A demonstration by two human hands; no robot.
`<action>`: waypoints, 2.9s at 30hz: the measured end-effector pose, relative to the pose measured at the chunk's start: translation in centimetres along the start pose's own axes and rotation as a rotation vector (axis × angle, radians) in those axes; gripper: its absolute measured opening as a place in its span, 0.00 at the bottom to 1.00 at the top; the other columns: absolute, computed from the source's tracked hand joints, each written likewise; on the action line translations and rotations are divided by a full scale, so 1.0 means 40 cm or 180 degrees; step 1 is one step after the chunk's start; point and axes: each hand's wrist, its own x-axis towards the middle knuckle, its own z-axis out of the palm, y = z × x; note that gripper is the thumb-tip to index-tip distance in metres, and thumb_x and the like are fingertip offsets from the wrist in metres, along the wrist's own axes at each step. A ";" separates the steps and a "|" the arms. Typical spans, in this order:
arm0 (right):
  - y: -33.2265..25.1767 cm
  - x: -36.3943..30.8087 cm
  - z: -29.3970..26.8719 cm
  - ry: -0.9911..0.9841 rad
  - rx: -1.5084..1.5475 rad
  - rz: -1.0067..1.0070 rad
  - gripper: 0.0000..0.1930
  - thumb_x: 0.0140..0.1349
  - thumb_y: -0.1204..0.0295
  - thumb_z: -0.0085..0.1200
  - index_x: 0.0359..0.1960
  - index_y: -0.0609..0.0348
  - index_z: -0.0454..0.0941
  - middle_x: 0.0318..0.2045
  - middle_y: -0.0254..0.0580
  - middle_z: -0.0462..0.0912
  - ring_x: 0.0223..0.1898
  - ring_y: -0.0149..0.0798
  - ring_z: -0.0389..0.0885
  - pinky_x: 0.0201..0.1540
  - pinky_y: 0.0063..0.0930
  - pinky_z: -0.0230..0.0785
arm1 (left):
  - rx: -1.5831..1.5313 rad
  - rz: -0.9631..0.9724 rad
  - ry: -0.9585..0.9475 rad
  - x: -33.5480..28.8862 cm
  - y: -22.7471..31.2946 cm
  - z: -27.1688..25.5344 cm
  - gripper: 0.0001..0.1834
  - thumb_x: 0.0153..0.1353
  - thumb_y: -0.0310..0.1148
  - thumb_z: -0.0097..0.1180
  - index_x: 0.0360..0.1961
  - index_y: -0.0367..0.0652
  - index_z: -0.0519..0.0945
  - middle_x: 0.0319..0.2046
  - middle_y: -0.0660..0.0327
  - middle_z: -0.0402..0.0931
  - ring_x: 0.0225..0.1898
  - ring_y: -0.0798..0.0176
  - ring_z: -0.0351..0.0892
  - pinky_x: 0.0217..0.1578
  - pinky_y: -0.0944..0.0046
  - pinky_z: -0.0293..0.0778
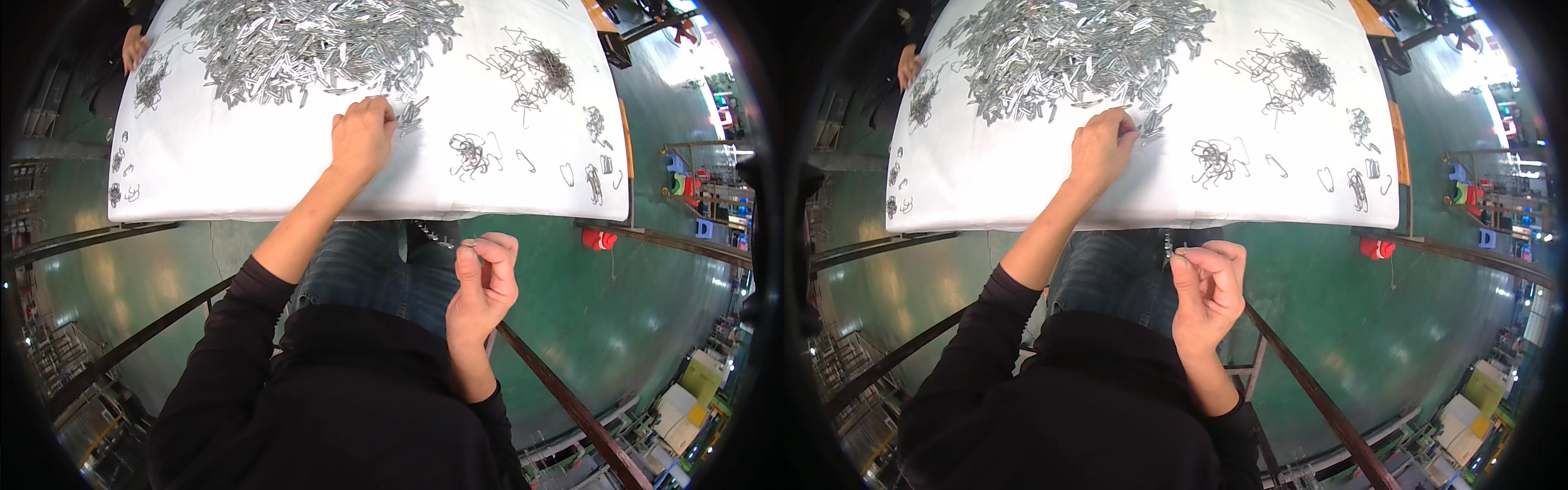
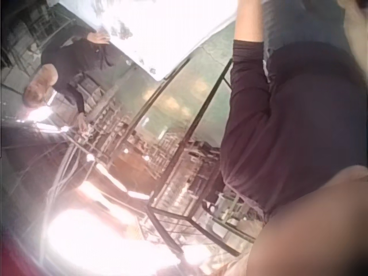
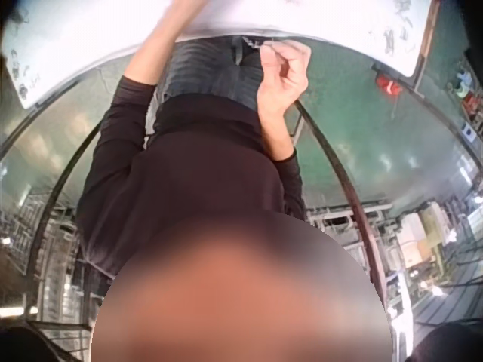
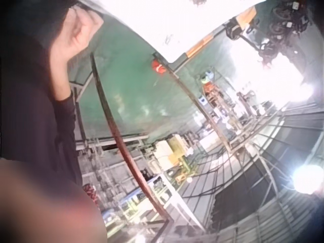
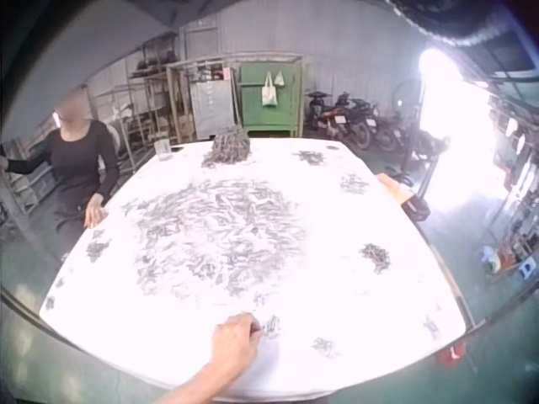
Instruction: The person repeatedly picks small metal fasteners and wire hooks from a white-covered table, joins them by hand, and places the assembled units into a nearby hanging rack. The process is continuous and repetitive, with the person handling items one at a time.
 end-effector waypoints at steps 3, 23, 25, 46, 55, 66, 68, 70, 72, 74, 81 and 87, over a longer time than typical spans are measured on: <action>0.007 0.002 -0.005 -0.0136 -0.0299 -0.0135 0.06 0.54 0.85 0.58 0.33 0.64 0.77 0.36 0.35 0.66 0.30 0.23 0.65 0.32 0.14 0.61 | -0.0242 0.0060 0.0111 -0.019 -0.007 -0.011 0.08 0.51 0.26 0.60 0.34 0.42 0.78 0.30 0.58 0.76 0.36 0.54 0.74 0.38 0.58 0.70; 0.031 -0.005 -0.003 -0.0166 -0.0485 -0.0025 0.04 0.53 0.79 0.62 0.30 0.60 0.80 0.32 0.33 0.70 0.24 0.21 0.65 0.25 0.14 0.57 | 0.0337 0.0778 0.0581 -0.068 0.006 -0.053 0.07 0.50 0.30 0.63 0.29 0.40 0.80 0.28 0.61 0.77 0.28 0.59 0.76 0.32 0.61 0.72; 0.032 -0.007 -0.001 -0.0183 -0.0481 -0.0048 0.04 0.53 0.79 0.62 0.30 0.60 0.80 0.32 0.33 0.70 0.24 0.22 0.65 0.25 0.15 0.57 | 0.0110 0.0627 0.0374 -0.072 -0.005 -0.042 0.06 0.50 0.29 0.63 0.28 0.40 0.79 0.28 0.60 0.76 0.29 0.57 0.76 0.32 0.60 0.72; 0.034 -0.006 -0.003 -0.0272 -0.0759 -0.0022 0.04 0.53 0.79 0.61 0.31 0.61 0.80 0.31 0.32 0.70 0.25 0.23 0.64 0.28 0.15 0.58 | -0.3225 -0.0697 -0.1461 -0.187 0.145 -0.151 0.06 0.58 0.29 0.59 0.34 0.37 0.82 0.31 0.63 0.81 0.33 0.75 0.75 0.36 0.72 0.70; 0.036 0.001 -0.003 -0.0118 -0.0856 -0.0125 0.04 0.52 0.77 0.63 0.29 0.59 0.80 0.30 0.32 0.70 0.23 0.23 0.62 0.26 0.16 0.57 | -0.2805 -0.0311 -0.1288 -0.219 0.179 -0.193 0.06 0.56 0.27 0.60 0.34 0.37 0.82 0.32 0.63 0.81 0.35 0.72 0.77 0.40 0.70 0.72; 0.049 0.117 -0.102 -0.0385 -0.1303 -0.0024 0.07 0.55 0.75 0.59 0.35 0.60 0.79 0.31 0.34 0.75 0.29 0.27 0.70 0.31 0.19 0.62 | -0.2634 0.0437 -0.0969 -0.232 0.169 -0.193 0.07 0.51 0.24 0.63 0.32 0.43 0.83 0.37 0.63 0.77 0.39 0.64 0.75 0.37 0.67 0.71; 0.079 0.250 -0.146 -0.0345 -0.2118 -0.0172 0.09 0.59 0.68 0.56 0.35 0.61 0.79 0.28 0.34 0.79 0.29 0.27 0.73 0.30 0.21 0.62 | -0.2626 0.0414 -0.1017 -0.234 0.169 -0.198 0.07 0.50 0.24 0.63 0.32 0.43 0.83 0.35 0.63 0.77 0.38 0.64 0.75 0.37 0.67 0.71; 0.129 0.411 -0.154 -0.0243 -0.2824 -0.0163 0.11 0.60 0.63 0.55 0.33 0.59 0.80 0.30 0.39 0.81 0.29 0.35 0.77 0.32 0.29 0.67 | -0.2620 0.0400 -0.1035 -0.237 0.171 -0.202 0.06 0.51 0.23 0.63 0.32 0.43 0.83 0.33 0.63 0.78 0.37 0.64 0.76 0.35 0.67 0.72; 0.164 0.540 -0.149 -0.0240 -0.3860 0.0432 0.12 0.59 0.61 0.55 0.34 0.57 0.82 0.35 0.42 0.83 0.36 0.42 0.81 0.38 0.34 0.70 | -0.2631 0.0464 -0.1017 -0.238 0.175 -0.204 0.06 0.51 0.23 0.64 0.32 0.43 0.83 0.33 0.63 0.78 0.37 0.64 0.76 0.35 0.67 0.72; 0.194 0.607 -0.132 -0.0455 -0.4478 0.0804 0.13 0.57 0.60 0.56 0.35 0.57 0.82 0.34 0.43 0.84 0.37 0.42 0.81 0.40 0.35 0.71 | -0.2630 0.0386 -0.1070 -0.244 0.179 -0.209 0.05 0.52 0.23 0.63 0.31 0.42 0.83 0.32 0.63 0.78 0.37 0.67 0.74 0.38 0.68 0.70; 0.135 0.549 -0.152 -0.1154 -0.3506 0.1199 0.13 0.60 0.64 0.54 0.34 0.62 0.80 0.31 0.43 0.82 0.30 0.34 0.79 0.35 0.28 0.71 | -0.2698 0.0518 -0.0972 -0.250 0.177 -0.190 0.06 0.51 0.23 0.63 0.31 0.43 0.83 0.31 0.64 0.81 0.35 0.66 0.75 0.39 0.67 0.70; -0.019 0.240 -0.120 -0.0923 -0.0083 0.1423 0.06 0.62 0.73 0.53 0.34 0.63 0.74 0.26 0.37 0.77 0.23 0.26 0.71 0.25 0.19 0.65 | -0.2689 0.0635 -0.0990 -0.257 0.177 -0.179 0.06 0.52 0.23 0.62 0.32 0.42 0.83 0.31 0.64 0.81 0.33 0.66 0.75 0.38 0.67 0.69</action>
